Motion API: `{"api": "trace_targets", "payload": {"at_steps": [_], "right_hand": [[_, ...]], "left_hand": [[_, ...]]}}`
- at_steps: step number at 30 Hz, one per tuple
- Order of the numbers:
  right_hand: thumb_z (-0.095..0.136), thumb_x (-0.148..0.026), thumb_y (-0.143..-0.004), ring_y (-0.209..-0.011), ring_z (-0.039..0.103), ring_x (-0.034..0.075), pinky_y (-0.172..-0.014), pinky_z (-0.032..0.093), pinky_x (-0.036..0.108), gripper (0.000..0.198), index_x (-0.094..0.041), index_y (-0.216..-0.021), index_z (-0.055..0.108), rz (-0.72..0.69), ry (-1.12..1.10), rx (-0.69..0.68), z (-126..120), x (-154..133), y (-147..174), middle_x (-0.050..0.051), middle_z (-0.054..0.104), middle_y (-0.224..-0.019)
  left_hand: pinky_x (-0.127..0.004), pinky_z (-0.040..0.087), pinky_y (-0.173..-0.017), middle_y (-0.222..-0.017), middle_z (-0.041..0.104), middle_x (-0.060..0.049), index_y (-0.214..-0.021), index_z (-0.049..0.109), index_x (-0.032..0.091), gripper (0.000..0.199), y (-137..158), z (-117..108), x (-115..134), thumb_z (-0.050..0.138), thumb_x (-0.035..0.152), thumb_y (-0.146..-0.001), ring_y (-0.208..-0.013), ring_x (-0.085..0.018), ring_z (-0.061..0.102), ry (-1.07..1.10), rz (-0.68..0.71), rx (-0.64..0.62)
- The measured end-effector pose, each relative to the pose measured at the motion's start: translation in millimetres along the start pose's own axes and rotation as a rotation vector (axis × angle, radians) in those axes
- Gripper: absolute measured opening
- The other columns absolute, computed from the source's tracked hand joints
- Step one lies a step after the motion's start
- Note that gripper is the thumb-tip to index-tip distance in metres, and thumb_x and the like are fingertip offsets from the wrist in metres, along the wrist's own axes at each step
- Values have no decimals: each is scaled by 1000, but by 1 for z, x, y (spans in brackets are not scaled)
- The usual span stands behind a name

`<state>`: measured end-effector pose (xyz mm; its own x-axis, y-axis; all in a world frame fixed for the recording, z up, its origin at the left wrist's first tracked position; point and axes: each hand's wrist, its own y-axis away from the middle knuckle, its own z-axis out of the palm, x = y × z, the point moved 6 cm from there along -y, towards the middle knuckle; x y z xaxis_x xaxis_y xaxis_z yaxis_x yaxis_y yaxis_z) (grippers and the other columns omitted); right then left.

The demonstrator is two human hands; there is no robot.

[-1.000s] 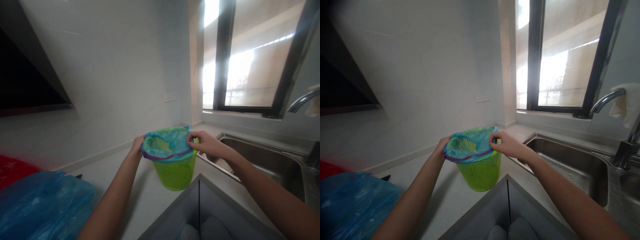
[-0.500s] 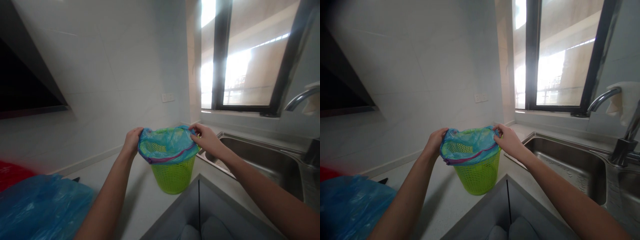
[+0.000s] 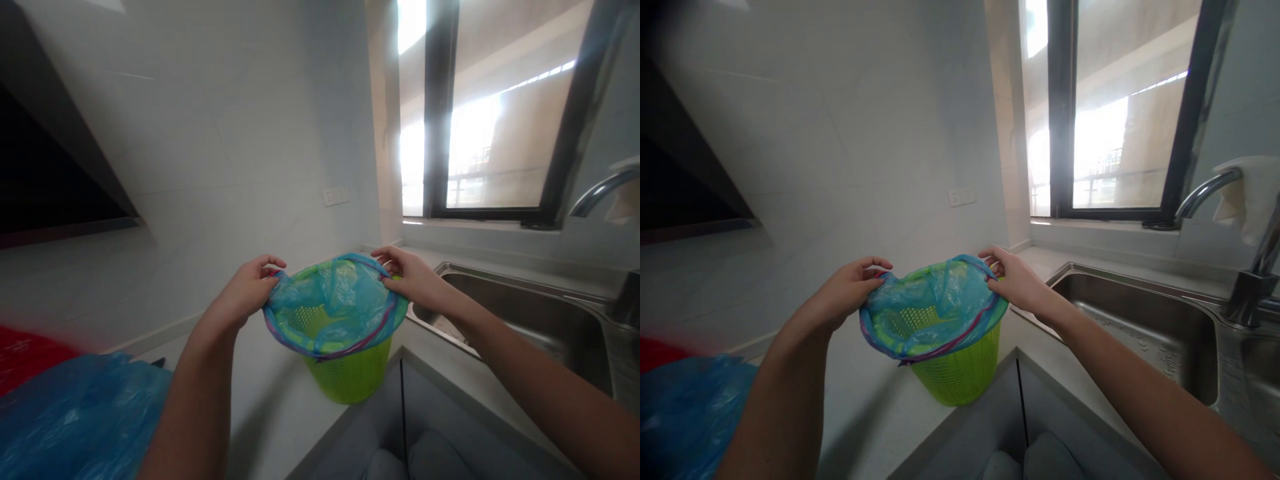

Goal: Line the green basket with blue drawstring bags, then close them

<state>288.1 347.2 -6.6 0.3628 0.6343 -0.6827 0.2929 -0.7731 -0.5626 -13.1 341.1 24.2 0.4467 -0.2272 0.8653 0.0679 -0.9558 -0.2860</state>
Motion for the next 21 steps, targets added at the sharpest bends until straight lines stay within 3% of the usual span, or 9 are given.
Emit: {"api": "trace_targets", "payload": {"at_steps": [3, 6, 12, 21], "right_hand": [[60, -12, -73, -82, 62, 18, -76, 50, 32, 45, -21, -117, 61, -21, 169, 109, -3, -2, 1, 5, 67, -95], [61, -14, -74, -77, 61, 18, -72, 46, 31, 34, -21, -108, 61, -10, 295, 212, -6, -6, 4, 2, 67, -85], [59, -18, -81, -68, 59, 16, -66, 41, 30, 5, -21, -82, 62, -45, 417, 232, -4, -13, 6, 0, 67, -74], [70, -20, -73, -69, 63, 18, -64, 44, 29, 10, -19, -83, 70, 44, 371, 157, -9, -5, 3, 3, 71, -76]], "left_hand": [[-24, 34, -46, -71, 64, -1, -90, 62, 20, 32, -4, -2, 4, 60, 22, -59, -48, -13, 47, 89, 79, 163], [-26, 38, -52, -79, 67, -4, -90, 63, 21, 35, -10, -5, -3, 55, 15, -57, -55, -16, 54, -4, 123, 245], [-29, 38, -54, -78, 71, -8, -87, 69, 21, 31, -16, -11, -22, 57, 15, -60, -62, -23, 59, -345, 39, 193], [-26, 28, -41, -56, 62, -4, -91, 70, 18, 29, 6, 0, 3, 68, 34, -67, -44, -18, 50, -245, 39, 65]]}}
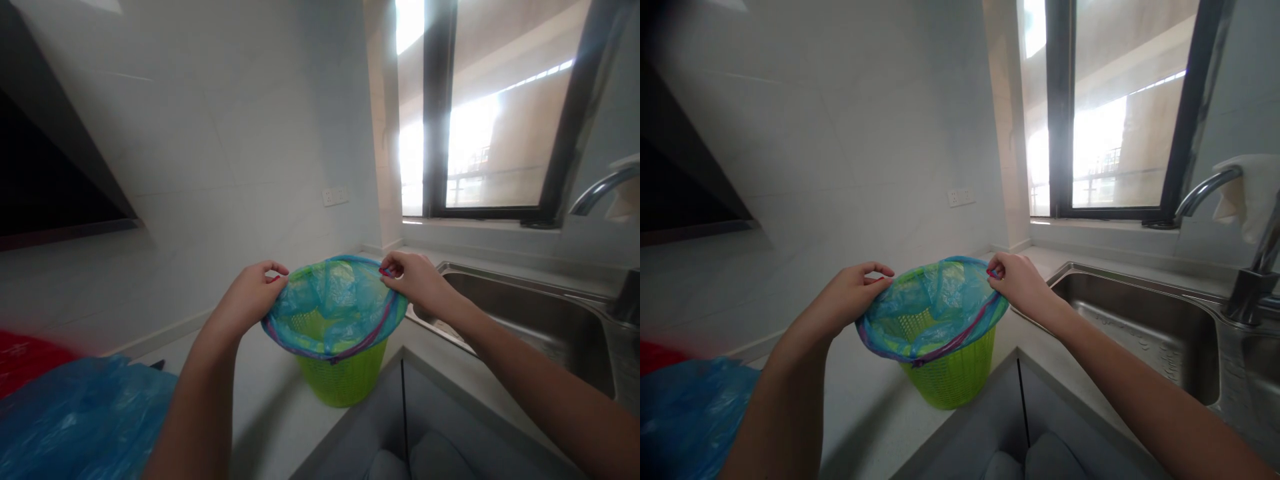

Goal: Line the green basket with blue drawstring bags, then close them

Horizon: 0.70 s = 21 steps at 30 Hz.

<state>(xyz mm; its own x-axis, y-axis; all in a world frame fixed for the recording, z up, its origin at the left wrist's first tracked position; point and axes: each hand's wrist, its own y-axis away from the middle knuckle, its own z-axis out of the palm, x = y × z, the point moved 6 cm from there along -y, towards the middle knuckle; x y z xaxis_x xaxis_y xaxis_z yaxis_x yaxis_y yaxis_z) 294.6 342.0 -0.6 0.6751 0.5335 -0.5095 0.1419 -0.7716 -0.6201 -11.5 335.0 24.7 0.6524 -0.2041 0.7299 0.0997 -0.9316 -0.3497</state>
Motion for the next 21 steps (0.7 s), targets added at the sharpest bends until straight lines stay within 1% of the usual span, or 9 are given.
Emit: {"api": "trace_targets", "payload": {"at_steps": [2, 5, 7, 11, 14, 16, 17, 19, 21], "right_hand": [[67, -20, -76, -69, 62, 18, -64, 44, 30, 8, -20, -82, 71, -2, -4, 4, -2, -2, 1, 3, 71, -76], [64, -22, -80, -71, 62, 18, -66, 44, 30, 8, -19, -80, 71, -5, -72, 54, -6, -4, 1, 3, 70, -75], [64, -25, -81, -72, 62, 18, -67, 44, 30, 9, -18, -79, 70, 27, -196, 94, -6, -2, 0, 3, 70, -75], [66, -33, -80, -67, 61, 16, -62, 43, 28, 17, -16, -79, 66, 185, -599, 60, 9, 11, -9, 3, 68, -71], [65, -33, -83, -57, 55, 12, -57, 42, 24, 17, -16, -78, 63, 291, -821, 29, 22, 14, -18, -1, 63, -62], [66, -29, -83, -51, 49, 9, -51, 39, 21, 17, -16, -73, 61, 329, -884, -28, 30, 10, -26, -3, 57, -56], [67, -27, -82, -49, 46, 8, -49, 38, 20, 18, -16, -70, 60, 346, -906, -91, 35, 6, -30, -4, 54, -54], [71, -25, -80, -47, 42, 6, -46, 38, 18, 21, -15, -66, 60, 384, -979, -241, 46, -3, -35, -4, 51, -52], [73, -23, -79, -47, 42, 6, -45, 41, 17, 20, -13, -66, 62, 411, -1111, -338, 54, -13, -38, -3, 52, -54]], "left_hand": [[-24, 29, -41, -59, 62, -3, -93, 69, 18, 31, 3, -1, 8, 69, 36, -68, -45, -17, 50, 77, 37, 17], [-24, 33, -43, -69, 66, -4, -100, 68, 21, 30, 5, -7, 14, 63, 33, -74, -48, -15, 51, 163, 101, 171], [-25, 38, -47, -77, 69, -5, -106, 67, 23, 31, 4, -10, 15, 58, 28, -76, -54, -17, 56, 116, 157, 266], [-31, 50, -69, -94, 71, -7, -113, 67, 24, 45, -3, -2, 12, 48, 13, -74, -80, -23, 66, -45, 272, 256], [-36, 52, -80, -98, 71, -8, -118, 65, 24, 53, -10, 1, 2, 49, 10, -70, -90, -26, 66, -90, 259, 245], [-37, 52, -80, -97, 72, -8, -120, 65, 23, 57, -14, 1, -6, 51, 9, -66, -90, -28, 66, -76, 217, 241], [-37, 52, -79, -96, 72, -8, -120, 65, 23, 59, -16, 2, -9, 52, 9, -64, -88, -28, 66, -48, 197, 235], [-35, 53, -74, -93, 72, -8, -119, 65, 21, 60, -20, 3, -14, 53, 9, -61, -84, -27, 66, 57, 164, 213], [-33, 52, -67, -90, 71, -8, -119, 64, 19, 63, -23, 7, -15, 52, 8, -58, -78, -25, 65, 208, 144, 163]]}}
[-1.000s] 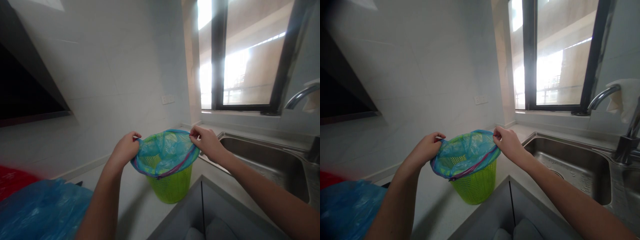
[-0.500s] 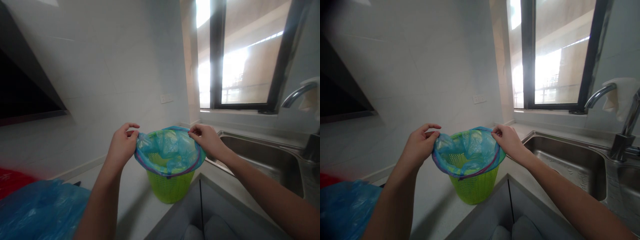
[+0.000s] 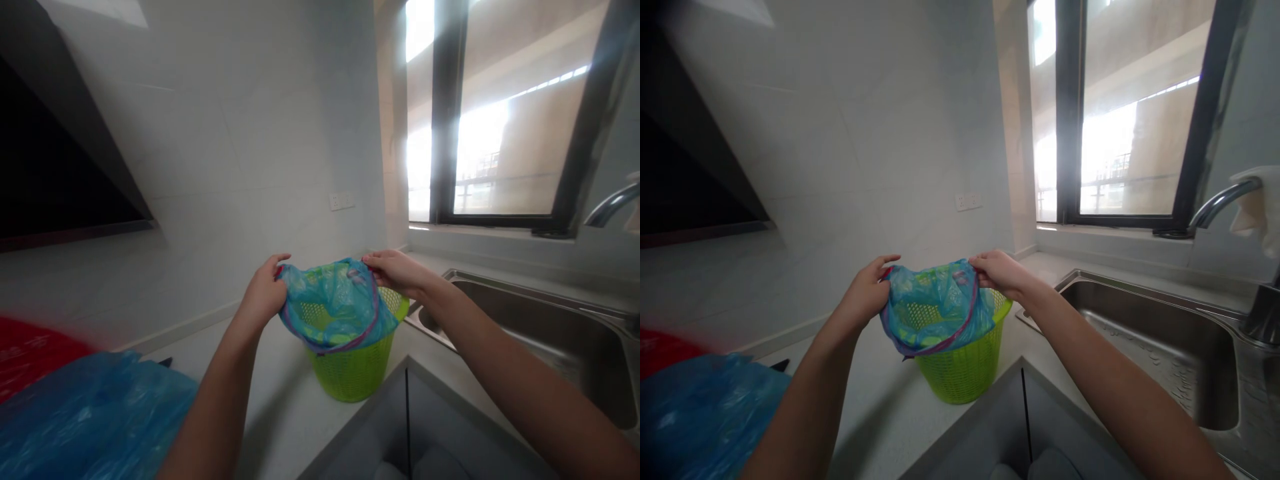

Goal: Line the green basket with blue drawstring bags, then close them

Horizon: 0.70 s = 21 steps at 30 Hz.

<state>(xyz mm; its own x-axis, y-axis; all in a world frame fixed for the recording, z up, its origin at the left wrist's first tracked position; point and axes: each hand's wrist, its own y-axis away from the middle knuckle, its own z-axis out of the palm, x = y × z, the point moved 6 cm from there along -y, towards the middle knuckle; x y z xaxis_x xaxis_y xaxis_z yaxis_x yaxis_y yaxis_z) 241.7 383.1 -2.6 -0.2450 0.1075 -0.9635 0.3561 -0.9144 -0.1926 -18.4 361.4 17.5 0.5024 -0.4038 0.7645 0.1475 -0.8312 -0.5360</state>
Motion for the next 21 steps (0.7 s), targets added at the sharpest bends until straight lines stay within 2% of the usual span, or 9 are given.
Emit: {"api": "trace_targets", "payload": {"at_steps": [2, 4, 9, 12, 14, 17, 21], "right_hand": [[73, -20, -80, -51, 48, 7, -49, 47, 17, 17, -12, -68, 64, -12, -156, -31, 8, -3, -3, 1, 57, -59], [71, -16, -81, -57, 55, 9, -55, 52, 17, 12, -11, -72, 66, -65, -282, -9, 12, -6, -5, 4, 63, -66], [64, -11, -86, -66, 62, 11, -64, 57, 20, 10, -11, -76, 66, -183, -488, 123, 3, -9, -13, 6, 67, -74], [64, -11, -86, -64, 60, 10, -64, 55, 20, 12, -11, -75, 66, -223, -520, 166, -3, -10, -20, 4, 66, -72], [66, -12, -85, -60, 57, 9, -61, 53, 18, 13, -13, -72, 66, -299, -509, 209, -9, -11, -22, 2, 64, -68], [70, -13, -83, -61, 57, 7, -64, 52, 17, 14, -15, -69, 65, -407, -572, 248, -16, -12, -25, -1, 64, -67], [72, -16, -82, -68, 61, 8, -66, 54, 17, 11, -17, -72, 67, -410, -647, 167, -17, -8, -28, 0, 67, -73]], "left_hand": [[-30, 50, -63, -91, 70, -8, -120, 63, 19, 66, 0, 6, 2, 50, 8, -57, -75, -23, 64, 118, -4, -47], [-29, 50, -64, -95, 70, -7, -121, 63, 20, 65, 2, 8, 7, 48, 8, -58, -77, -22, 64, 101, 34, -54], [-35, 52, -74, -98, 71, -8, -121, 65, 23, 60, 8, 1, 12, 49, 8, -64, -86, -26, 65, -216, 97, 40], [-39, 51, -77, -99, 72, -9, -120, 65, 24, 59, 8, -4, 5, 51, 8, -65, -90, -30, 66, -379, 32, 55], [-41, 50, -78, -100, 72, -11, -117, 65, 23, 57, 7, -4, -1, 50, 7, -65, -91, -32, 66, -458, -34, 54], [-39, 51, -78, -107, 72, -11, -111, 65, 23, 54, 4, -4, -1, 47, 5, -63, -91, -29, 67, -331, -23, 117], [-37, 53, -76, -109, 72, -8, -105, 61, 22, 49, 6, -5, 12, 42, 3, -64, -85, -23, 68, -28, 113, 279]]}}
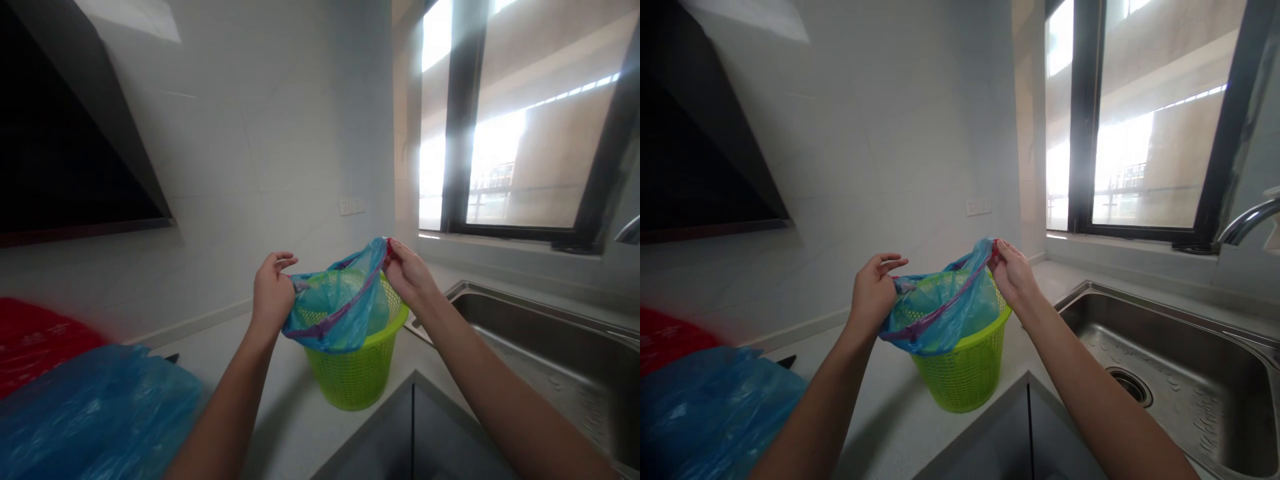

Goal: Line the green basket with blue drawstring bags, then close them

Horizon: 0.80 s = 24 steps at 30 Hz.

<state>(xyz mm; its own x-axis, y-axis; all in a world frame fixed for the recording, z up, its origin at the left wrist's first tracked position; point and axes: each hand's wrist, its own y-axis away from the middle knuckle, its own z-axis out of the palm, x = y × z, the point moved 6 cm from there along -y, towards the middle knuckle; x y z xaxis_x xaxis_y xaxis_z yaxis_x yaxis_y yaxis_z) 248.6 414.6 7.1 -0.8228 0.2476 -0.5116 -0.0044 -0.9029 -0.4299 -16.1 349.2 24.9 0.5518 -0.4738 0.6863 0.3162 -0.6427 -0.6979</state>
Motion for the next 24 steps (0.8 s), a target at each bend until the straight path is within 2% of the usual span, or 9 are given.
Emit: {"api": "trace_targets", "payload": {"at_steps": [3, 5, 7, 10, 14, 17, 20, 22, 24], "right_hand": [[74, -17, -80, -69, 62, 9, -68, 55, 18, 8, -17, -75, 67, 17, 15, -61, 4, -1, 4, 0, 68, -75], [76, -15, -76, -71, 63, 8, -71, 56, 17, 9, -16, -78, 67, 40, 42, -88, 9, -1, 9, 0, 69, -78], [77, -10, -72, -71, 63, 8, -70, 56, 17, 16, -17, -82, 67, 69, 83, -106, 13, -1, 14, 0, 69, -80], [76, -6, -66, -64, 61, 7, -59, 54, 15, 28, -18, -89, 65, 76, 147, -96, 14, -4, 18, -2, 69, -81], [78, -10, -64, -56, 56, 6, -49, 47, 15, 29, -17, -88, 64, 5, 214, 11, 4, -19, 14, -4, 67, -74], [81, -13, -60, -57, 57, 8, -50, 47, 17, 30, -17, -83, 63, -120, 290, 142, -12, -35, 8, -3, 67, -70], [81, -14, -59, -57, 56, 8, -51, 45, 18, 26, -17, -76, 62, -248, 372, 248, -26, -50, 2, -4, 65, -65], [78, -15, -63, -53, 52, 7, -49, 43, 17, 20, -17, -70, 60, -247, 395, 285, -33, -54, -2, -5, 60, -60], [73, -14, -67, -49, 48, 7, -46, 41, 18, 17, -18, -65, 57, -196, 354, 318, -40, -55, -5, -6, 54, -55]], "left_hand": [[-41, 50, -92, -106, 72, -7, -100, 61, 21, 41, 3, -4, 13, 40, 3, -70, -100, -22, 66, 25, 168, 104], [-41, 47, -98, -104, 72, -6, -95, 62, 21, 36, 3, -4, 15, 40, 3, -72, -103, -21, 65, 63, 230, 134], [-39, 48, -95, -97, 71, -6, -88, 59, 20, 30, 0, -7, 8, 40, 5, -70, -97, -20, 66, 197, 196, 191], [-34, 51, -86, -89, 68, -4, -81, 52, 20, 23, -5, -16, -7, 43, 6, -65, -86, -17, 66, 423, 99, 337], [-25, 50, -71, -80, 60, 0, -76, 49, 21, 21, -13, -30, -11, 49, 10, -58, -72, -13, 60, 530, 52, 429], [-21, 42, -56, -78, 57, 0, -76, 50, 21, 25, -20, -39, -11, 54, 12, -54, -66, -12, 54, 510, -37, 408], [-21, 37, -51, -80, 57, -1, -87, 53, 21, 38, -24, -39, -21, 59, 11, -50, -62, -12, 52, 489, -261, 314], [-22, 38, -51, -81, 57, -2, -96, 53, 21, 48, -23, -36, -28, 61, 10, -49, -61, -12, 51, 450, -370, 246], [-24, 40, -53, -83, 58, -3, -102, 53, 20, 53, -23, -31, -34, 64, 11, -51, -62, -13, 53, 378, -398, 190]]}}
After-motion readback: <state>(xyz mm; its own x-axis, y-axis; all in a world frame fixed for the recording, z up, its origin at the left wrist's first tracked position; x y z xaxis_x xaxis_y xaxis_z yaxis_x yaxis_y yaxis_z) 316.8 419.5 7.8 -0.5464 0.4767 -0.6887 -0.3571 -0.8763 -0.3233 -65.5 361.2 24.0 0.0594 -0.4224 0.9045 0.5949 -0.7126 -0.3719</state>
